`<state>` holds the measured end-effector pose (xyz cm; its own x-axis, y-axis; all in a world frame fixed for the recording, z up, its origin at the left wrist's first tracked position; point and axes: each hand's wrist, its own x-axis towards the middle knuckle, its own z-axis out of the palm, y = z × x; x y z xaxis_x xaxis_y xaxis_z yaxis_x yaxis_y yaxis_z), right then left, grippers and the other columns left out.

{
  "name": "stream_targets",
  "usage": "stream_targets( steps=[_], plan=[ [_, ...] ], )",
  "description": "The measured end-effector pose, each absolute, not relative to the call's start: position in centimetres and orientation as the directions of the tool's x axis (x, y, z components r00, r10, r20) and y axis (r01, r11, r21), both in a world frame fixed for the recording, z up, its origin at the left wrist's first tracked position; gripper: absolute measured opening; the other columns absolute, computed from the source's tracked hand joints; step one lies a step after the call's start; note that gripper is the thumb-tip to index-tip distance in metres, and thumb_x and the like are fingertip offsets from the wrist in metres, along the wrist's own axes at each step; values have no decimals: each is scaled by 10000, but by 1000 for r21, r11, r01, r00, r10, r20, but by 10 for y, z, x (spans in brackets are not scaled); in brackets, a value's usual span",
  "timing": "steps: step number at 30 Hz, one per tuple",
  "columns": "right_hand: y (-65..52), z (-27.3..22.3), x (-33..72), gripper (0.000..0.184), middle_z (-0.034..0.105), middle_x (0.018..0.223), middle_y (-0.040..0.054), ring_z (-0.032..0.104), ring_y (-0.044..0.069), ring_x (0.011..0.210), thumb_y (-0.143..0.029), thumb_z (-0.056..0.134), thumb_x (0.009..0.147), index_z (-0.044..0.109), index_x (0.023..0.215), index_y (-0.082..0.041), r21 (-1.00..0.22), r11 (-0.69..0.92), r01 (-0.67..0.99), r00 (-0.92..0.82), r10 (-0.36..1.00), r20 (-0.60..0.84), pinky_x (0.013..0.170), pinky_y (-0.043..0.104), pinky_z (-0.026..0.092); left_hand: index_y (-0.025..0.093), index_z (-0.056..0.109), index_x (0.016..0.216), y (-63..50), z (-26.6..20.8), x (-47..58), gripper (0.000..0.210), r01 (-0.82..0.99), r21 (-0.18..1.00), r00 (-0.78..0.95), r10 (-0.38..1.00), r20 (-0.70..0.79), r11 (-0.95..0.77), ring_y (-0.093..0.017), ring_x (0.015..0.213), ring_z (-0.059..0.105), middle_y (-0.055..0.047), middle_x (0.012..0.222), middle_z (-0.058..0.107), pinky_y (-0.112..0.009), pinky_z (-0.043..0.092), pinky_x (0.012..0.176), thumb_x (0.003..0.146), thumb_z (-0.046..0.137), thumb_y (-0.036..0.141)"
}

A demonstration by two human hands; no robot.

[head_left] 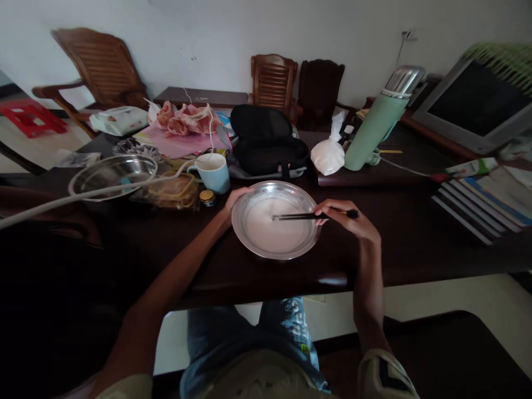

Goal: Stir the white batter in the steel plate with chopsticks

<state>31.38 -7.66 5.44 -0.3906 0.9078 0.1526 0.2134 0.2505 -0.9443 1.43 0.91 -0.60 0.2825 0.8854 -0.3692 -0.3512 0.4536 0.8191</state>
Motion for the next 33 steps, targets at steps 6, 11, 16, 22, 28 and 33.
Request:
stream_targets(
  steps=[6, 11, 16, 22, 28, 33],
  plan=[
    [-74, 53, 307, 272, 720, 823, 42, 707, 181, 705, -430, 640, 851, 710, 789, -175, -948, 245, 205, -314, 934, 174, 698, 321, 585, 150, 715, 784, 8, -6, 14, 183, -351, 821, 303, 884, -356, 451, -169, 578, 610, -32, 635, 693, -281, 491, 636, 778, 564, 253],
    [-72, 53, 311, 280, 725, 830, 56, 703, 180, 669, -435, 649, 843, 715, 802, -166, -961, 212, 179, -443, 889, 114, 662, 322, 585, 177, 722, 831, 10, -13, 10, 184, -344, 816, 341, 871, -352, 465, -182, 597, 619, -34, 659, 699, -299, 493, 648, 766, 587, 282],
    [-77, 58, 318, 267, 722, 766, 36, 702, 184, 677, -437, 646, 845, 720, 796, -185, -943, 237, 234, -279, 945, 169, 688, 319, 580, 147, 718, 809, 7, -9, 12, 190, -354, 814, 329, 876, -353, 461, -184, 591, 611, -44, 659, 700, -308, 488, 651, 751, 600, 285],
    [-75, 52, 314, 275, 722, 787, 46, 706, 192, 686, -432, 642, 849, 720, 800, -173, -963, 194, 189, -401, 910, 105, 690, 317, 572, 163, 710, 743, 3, -4, 13, 190, -356, 789, 312, 860, -405, 501, -181, 570, 603, -40, 630, 687, -307, 485, 650, 785, 562, 273],
    [-76, 54, 326, 262, 723, 739, 40, 690, 186, 649, -413, 646, 848, 721, 760, -178, -954, 192, 229, -344, 933, 105, 663, 301, 556, 170, 707, 734, 2, -2, 14, 195, -343, 779, 287, 848, -445, 524, -184, 573, 603, -32, 612, 680, -313, 487, 647, 801, 554, 270],
    [-73, 55, 315, 282, 737, 849, 49, 705, 203, 756, -455, 637, 843, 724, 821, -188, -952, 214, 218, -366, 923, 124, 730, 328, 573, 164, 707, 688, 3, 0, 14, 210, -331, 787, 283, 851, -443, 520, -173, 528, 588, -38, 584, 672, -300, 476, 613, 797, 551, 253]
  ],
)
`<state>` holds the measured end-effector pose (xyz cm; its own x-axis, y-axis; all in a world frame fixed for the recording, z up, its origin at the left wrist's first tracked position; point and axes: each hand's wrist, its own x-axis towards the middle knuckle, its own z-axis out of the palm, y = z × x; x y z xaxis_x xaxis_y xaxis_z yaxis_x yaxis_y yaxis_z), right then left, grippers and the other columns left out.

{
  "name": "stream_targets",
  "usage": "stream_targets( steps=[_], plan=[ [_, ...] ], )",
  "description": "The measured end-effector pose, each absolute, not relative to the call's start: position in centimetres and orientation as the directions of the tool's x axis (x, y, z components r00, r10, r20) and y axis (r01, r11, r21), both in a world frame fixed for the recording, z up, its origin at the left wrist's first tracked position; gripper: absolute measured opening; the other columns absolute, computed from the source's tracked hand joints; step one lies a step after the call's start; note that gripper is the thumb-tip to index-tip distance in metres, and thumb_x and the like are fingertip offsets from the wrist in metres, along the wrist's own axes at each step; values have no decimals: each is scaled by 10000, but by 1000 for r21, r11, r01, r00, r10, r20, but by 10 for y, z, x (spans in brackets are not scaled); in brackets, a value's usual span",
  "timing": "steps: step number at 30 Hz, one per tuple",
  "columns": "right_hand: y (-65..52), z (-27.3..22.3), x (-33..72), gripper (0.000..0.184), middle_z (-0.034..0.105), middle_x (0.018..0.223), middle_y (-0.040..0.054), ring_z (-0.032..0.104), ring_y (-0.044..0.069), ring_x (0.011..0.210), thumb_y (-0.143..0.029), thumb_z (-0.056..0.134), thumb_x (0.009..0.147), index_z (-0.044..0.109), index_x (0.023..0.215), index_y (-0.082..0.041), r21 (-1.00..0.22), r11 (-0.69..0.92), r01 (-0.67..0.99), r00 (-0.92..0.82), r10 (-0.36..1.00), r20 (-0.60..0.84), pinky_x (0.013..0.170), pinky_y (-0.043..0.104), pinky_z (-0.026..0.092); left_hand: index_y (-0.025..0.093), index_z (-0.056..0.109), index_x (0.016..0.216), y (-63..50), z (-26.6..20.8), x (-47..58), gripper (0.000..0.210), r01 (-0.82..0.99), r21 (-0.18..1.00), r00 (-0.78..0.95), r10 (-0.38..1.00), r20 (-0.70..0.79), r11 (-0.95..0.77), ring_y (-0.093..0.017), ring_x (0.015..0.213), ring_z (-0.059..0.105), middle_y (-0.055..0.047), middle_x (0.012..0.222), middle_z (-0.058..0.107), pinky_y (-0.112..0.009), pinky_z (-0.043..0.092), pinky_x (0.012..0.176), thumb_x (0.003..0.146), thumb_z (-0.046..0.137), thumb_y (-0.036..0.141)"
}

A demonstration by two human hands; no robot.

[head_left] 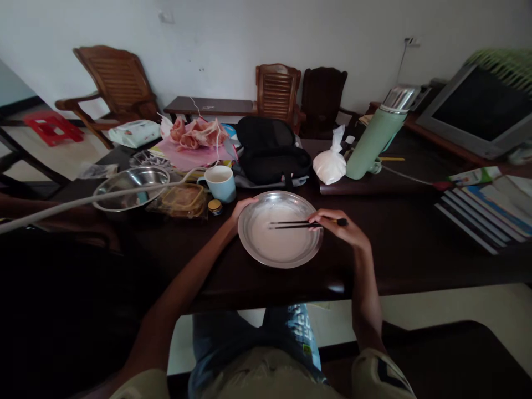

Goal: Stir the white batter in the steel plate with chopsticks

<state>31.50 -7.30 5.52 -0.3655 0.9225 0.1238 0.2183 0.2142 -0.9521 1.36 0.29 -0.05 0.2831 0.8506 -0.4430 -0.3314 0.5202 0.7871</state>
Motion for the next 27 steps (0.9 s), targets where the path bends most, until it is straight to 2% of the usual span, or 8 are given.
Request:
stream_targets(
  steps=[3, 6, 9, 12, 15, 21, 25, 27],
  plan=[
    [-73, 55, 325, 255, 725, 786, 33, 693, 184, 698, -425, 638, 851, 720, 788, -192, -949, 214, 232, -250, 956, 154, 697, 306, 564, 157, 708, 683, 2, 3, 15, 245, -314, 786, 277, 843, -461, 533, -171, 520, 582, -36, 571, 671, -298, 479, 597, 812, 520, 245],
    [-74, 54, 330, 257, 724, 783, 47, 688, 181, 654, -400, 636, 862, 718, 767, -175, -962, 182, 202, -395, 914, 90, 655, 299, 556, 164, 702, 685, 2, 5, 16, 205, -324, 799, 265, 859, -438, 507, -161, 515, 580, -21, 568, 668, -286, 482, 597, 797, 543, 229],
    [-73, 51, 316, 263, 732, 836, 57, 703, 195, 719, -413, 624, 870, 720, 815, -174, -965, 178, 191, -489, 870, 63, 707, 319, 566, 175, 701, 711, 3, 2, 16, 162, -326, 813, 272, 872, -408, 482, -164, 531, 593, -14, 579, 670, -286, 486, 609, 783, 568, 233],
    [-69, 49, 306, 254, 730, 866, 45, 705, 194, 782, -423, 635, 858, 719, 823, -186, -954, 226, 196, -368, 919, 142, 755, 326, 570, 174, 708, 758, 5, -3, 15, 157, -333, 818, 276, 878, -391, 469, -170, 553, 607, -14, 597, 678, -295, 496, 625, 777, 581, 263],
    [-69, 51, 313, 265, 712, 759, 31, 695, 180, 699, -424, 635, 859, 715, 795, -180, -952, 233, 198, -285, 943, 172, 702, 313, 572, 162, 718, 801, 8, -7, 13, 169, -346, 816, 308, 878, -367, 462, -180, 571, 622, -26, 628, 693, -305, 504, 633, 763, 609, 285],
    [-74, 52, 315, 302, 726, 866, 73, 706, 192, 711, -449, 651, 847, 718, 821, -156, -965, 192, 181, -520, 851, 72, 688, 322, 579, 127, 714, 775, 9, -10, 11, 168, -360, 803, 300, 874, -382, 474, -166, 537, 611, -47, 621, 688, -273, 485, 580, 775, 623, 269],
    [-69, 48, 308, 292, 713, 881, 47, 709, 189, 742, -459, 653, 841, 715, 833, -174, -962, 216, 169, -334, 931, 150, 725, 330, 585, 118, 718, 844, 7, -8, 12, 191, -389, 798, 296, 882, -365, 461, -178, 573, 626, -49, 657, 703, -287, 501, 608, 779, 599, 254],
    [-68, 48, 313, 293, 710, 835, 47, 701, 184, 705, -455, 653, 843, 714, 832, -169, -961, 220, 169, -353, 924, 150, 682, 321, 584, 123, 721, 837, 6, -6, 13, 191, -394, 796, 293, 883, -366, 460, -180, 580, 628, -48, 659, 706, -293, 504, 621, 785, 575, 235]
  ],
)
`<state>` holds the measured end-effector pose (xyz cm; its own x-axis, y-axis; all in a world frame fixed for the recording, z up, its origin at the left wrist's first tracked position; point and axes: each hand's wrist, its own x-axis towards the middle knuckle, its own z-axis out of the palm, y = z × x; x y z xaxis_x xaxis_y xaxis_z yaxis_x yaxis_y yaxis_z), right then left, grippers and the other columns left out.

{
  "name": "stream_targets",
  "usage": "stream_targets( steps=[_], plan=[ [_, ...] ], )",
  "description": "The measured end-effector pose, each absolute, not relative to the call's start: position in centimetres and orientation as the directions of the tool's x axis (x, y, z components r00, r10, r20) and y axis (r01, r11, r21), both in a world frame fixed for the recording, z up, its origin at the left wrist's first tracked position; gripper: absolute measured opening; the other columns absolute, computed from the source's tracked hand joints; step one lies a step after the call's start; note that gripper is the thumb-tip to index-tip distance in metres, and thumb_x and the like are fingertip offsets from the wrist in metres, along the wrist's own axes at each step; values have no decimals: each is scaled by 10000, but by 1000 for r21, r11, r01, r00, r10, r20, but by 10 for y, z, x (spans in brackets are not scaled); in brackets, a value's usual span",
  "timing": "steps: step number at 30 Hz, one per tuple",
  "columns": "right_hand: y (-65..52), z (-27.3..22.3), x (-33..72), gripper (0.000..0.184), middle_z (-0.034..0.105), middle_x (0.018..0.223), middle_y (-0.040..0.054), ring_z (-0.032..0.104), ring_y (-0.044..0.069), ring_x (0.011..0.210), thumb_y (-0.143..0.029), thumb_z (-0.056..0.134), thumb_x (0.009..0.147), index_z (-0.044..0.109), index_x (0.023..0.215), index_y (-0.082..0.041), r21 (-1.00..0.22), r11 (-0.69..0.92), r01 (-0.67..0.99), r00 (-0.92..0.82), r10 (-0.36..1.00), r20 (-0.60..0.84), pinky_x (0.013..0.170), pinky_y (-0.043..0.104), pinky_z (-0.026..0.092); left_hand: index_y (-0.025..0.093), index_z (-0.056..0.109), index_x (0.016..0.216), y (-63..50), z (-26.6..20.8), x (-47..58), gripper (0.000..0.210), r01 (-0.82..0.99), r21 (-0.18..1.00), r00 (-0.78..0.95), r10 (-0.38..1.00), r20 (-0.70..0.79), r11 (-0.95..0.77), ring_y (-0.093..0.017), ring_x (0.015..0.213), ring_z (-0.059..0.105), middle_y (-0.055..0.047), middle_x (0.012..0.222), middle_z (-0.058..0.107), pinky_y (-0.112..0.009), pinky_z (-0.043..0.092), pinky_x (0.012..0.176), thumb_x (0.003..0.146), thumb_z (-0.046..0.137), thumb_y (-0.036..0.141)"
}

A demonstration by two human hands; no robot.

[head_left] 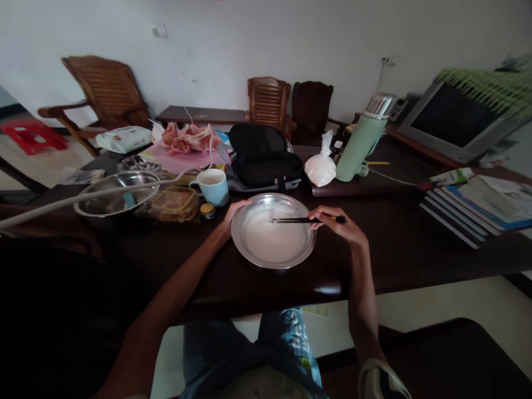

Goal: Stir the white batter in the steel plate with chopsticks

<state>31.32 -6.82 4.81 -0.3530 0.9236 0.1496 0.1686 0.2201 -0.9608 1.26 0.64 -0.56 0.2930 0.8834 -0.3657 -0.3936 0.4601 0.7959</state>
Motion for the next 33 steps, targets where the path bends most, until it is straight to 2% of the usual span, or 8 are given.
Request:
stream_targets(
  steps=[5, 11, 17, 22, 25, 28, 31, 33],
  plan=[
    [-67, 47, 327, 324, 718, 765, 62, 704, 194, 712, -457, 632, 863, 715, 835, -145, -966, 202, 161, -540, 837, 85, 698, 319, 572, 132, 693, 656, 6, -3, 11, 208, -353, 814, 189, 887, -420, 461, -139, 482, 568, -23, 545, 655, -250, 456, 543, 802, 568, 211],
    [-57, 39, 322, 312, 715, 870, 55, 702, 196, 782, -462, 646, 845, 717, 878, -159, -966, 217, 142, -349, 924, 156, 758, 346, 577, 153, 710, 741, 6, -5, 9, 170, -370, 808, 282, 885, -371, 457, -161, 533, 611, -32, 614, 688, -271, 490, 594, 800, 560, 205],
    [-68, 46, 341, 305, 728, 823, 78, 698, 188, 721, -430, 620, 878, 713, 820, -145, -966, 196, 169, -468, 879, 96, 693, 307, 562, 145, 709, 736, 4, -3, 9, 190, -363, 779, 297, 856, -423, 510, -166, 505, 600, -43, 583, 683, -275, 489, 558, 804, 548, 219],
    [-68, 47, 322, 323, 731, 799, 67, 704, 197, 728, -454, 608, 878, 720, 835, -155, -960, 220, 174, -544, 834, 92, 702, 314, 563, 135, 709, 703, 3, 1, 11, 205, -348, 811, 275, 878, -392, 471, -153, 491, 583, -39, 558, 667, -255, 479, 534, 795, 535, 192],
    [-67, 48, 321, 305, 738, 847, 57, 708, 205, 769, -466, 632, 853, 729, 836, -178, -946, 251, 206, -427, 893, 144, 734, 325, 566, 151, 700, 679, 4, 0, 12, 172, -360, 822, 243, 895, -375, 442, -140, 500, 580, -19, 566, 667, -235, 479, 542, 776, 561, 178],
    [-73, 51, 335, 272, 738, 806, 49, 699, 193, 710, -438, 651, 846, 732, 778, -187, -937, 253, 242, -298, 938, 176, 706, 311, 561, 162, 707, 685, 5, -2, 14, 210, -355, 807, 243, 880, -408, 472, -165, 528, 598, -34, 584, 677, -262, 499, 559, 806, 553, 236],
    [-76, 53, 335, 275, 732, 767, 55, 691, 186, 661, -427, 656, 846, 731, 761, -177, -950, 226, 215, -422, 899, 118, 657, 302, 560, 161, 713, 725, 6, -3, 15, 190, -354, 819, 244, 890, -385, 451, -168, 547, 610, -28, 607, 687, -269, 509, 577, 804, 557, 236],
    [-76, 52, 324, 271, 734, 807, 56, 699, 190, 711, -431, 658, 845, 737, 800, -176, -955, 220, 200, -488, 867, 98, 697, 310, 570, 156, 710, 718, 6, -3, 16, 170, -333, 834, 179, 898, -402, 439, -161, 534, 599, -13, 570, 670, -262, 505, 561, 790, 574, 229]
  ],
)
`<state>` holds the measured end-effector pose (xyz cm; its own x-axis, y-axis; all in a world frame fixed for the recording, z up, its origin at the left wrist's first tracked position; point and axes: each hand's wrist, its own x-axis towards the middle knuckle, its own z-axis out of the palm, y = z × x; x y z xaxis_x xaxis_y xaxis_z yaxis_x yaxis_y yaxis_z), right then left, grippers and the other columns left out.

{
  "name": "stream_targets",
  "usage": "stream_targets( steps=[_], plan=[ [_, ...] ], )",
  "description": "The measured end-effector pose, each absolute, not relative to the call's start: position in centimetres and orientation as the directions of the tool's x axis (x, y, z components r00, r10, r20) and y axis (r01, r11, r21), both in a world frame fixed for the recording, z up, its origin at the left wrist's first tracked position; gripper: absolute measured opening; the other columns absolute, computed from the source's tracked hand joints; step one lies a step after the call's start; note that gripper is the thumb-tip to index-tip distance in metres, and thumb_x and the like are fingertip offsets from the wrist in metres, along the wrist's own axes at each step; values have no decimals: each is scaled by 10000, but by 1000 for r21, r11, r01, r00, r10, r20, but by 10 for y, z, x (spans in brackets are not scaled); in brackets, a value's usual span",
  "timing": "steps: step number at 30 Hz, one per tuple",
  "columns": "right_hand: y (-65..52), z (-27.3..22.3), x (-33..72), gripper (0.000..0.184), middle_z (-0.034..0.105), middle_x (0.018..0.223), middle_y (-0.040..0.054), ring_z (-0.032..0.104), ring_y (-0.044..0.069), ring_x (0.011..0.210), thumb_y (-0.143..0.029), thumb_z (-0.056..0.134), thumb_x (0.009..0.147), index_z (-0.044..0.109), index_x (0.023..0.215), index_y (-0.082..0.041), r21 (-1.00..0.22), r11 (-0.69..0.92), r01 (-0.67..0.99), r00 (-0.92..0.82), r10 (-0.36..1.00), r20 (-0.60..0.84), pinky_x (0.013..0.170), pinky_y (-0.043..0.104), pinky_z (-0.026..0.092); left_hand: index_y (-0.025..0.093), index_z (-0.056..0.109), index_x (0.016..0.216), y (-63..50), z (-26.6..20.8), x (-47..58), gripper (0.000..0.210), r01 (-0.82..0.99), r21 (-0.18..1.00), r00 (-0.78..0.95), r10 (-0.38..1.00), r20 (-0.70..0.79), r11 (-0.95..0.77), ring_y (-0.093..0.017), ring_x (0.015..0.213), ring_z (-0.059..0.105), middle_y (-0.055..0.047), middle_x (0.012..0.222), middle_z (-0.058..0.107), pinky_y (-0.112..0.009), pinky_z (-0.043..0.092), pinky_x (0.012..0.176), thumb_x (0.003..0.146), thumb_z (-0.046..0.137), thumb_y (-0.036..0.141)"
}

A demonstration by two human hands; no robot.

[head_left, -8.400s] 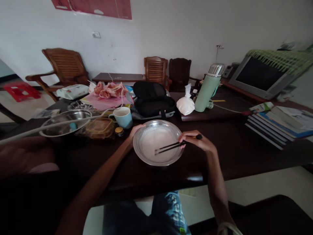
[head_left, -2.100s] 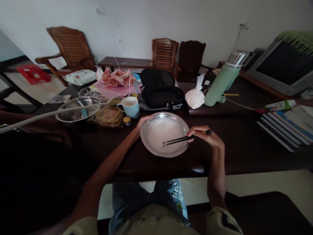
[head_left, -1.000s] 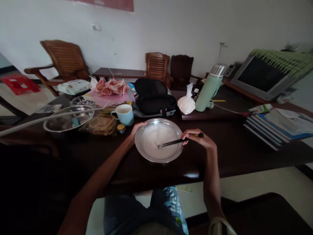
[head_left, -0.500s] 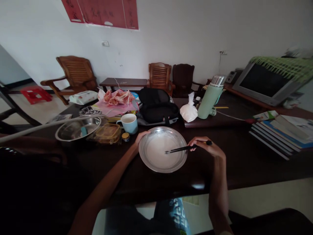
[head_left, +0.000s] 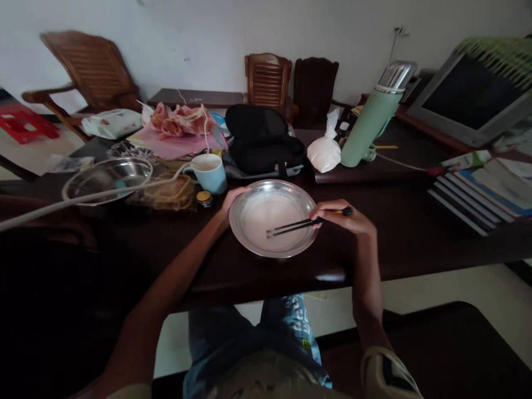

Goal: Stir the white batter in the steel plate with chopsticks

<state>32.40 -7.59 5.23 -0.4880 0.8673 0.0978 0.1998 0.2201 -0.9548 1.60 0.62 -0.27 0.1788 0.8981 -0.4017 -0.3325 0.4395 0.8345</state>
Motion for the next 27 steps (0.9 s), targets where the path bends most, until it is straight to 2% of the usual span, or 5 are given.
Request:
stream_targets(
  steps=[6, 11, 17, 22, 27],
  plan=[
    [-71, 52, 320, 252, 728, 780, 33, 687, 168, 691, -425, 662, 842, 731, 780, -191, -942, 269, 202, -303, 932, 201, 689, 292, 566, 152, 701, 701, 6, -4, 17, 237, -348, 830, 213, 899, -383, 436, -144, 539, 591, -19, 587, 670, -247, 489, 575, 830, 523, 242],
    [-68, 51, 321, 329, 740, 821, 69, 703, 203, 725, -480, 645, 837, 732, 794, -166, -948, 237, 212, -511, 854, 99, 707, 328, 560, 156, 713, 710, 4, 1, 18, 268, -333, 830, 233, 892, -388, 448, -150, 534, 578, -20, 576, 661, -262, 484, 601, 843, 484, 197],
    [-69, 49, 328, 308, 737, 816, 52, 689, 207, 755, -476, 626, 849, 724, 772, -195, -908, 296, 296, -275, 937, 216, 754, 338, 546, 159, 703, 701, 1, 4, 18, 245, -315, 829, 237, 884, -403, 462, -158, 533, 575, -21, 580, 658, -279, 483, 620, 843, 514, 224],
    [-73, 52, 322, 303, 733, 824, 64, 695, 207, 723, -451, 629, 856, 728, 785, -174, -942, 238, 236, -480, 871, 100, 718, 327, 551, 140, 694, 707, 1, 6, 20, 248, -319, 820, 204, 880, -430, 475, -155, 539, 575, -21, 563, 648, -280, 479, 635, 845, 500, 208],
    [-74, 53, 326, 271, 729, 784, 37, 687, 193, 720, -438, 631, 859, 731, 790, -195, -911, 285, 297, -252, 944, 212, 729, 311, 546, 112, 710, 822, 1, 5, 21, 229, -342, 809, 226, 877, -423, 478, -164, 566, 604, -29, 594, 675, -292, 498, 660, 838, 519, 236]
  ],
)
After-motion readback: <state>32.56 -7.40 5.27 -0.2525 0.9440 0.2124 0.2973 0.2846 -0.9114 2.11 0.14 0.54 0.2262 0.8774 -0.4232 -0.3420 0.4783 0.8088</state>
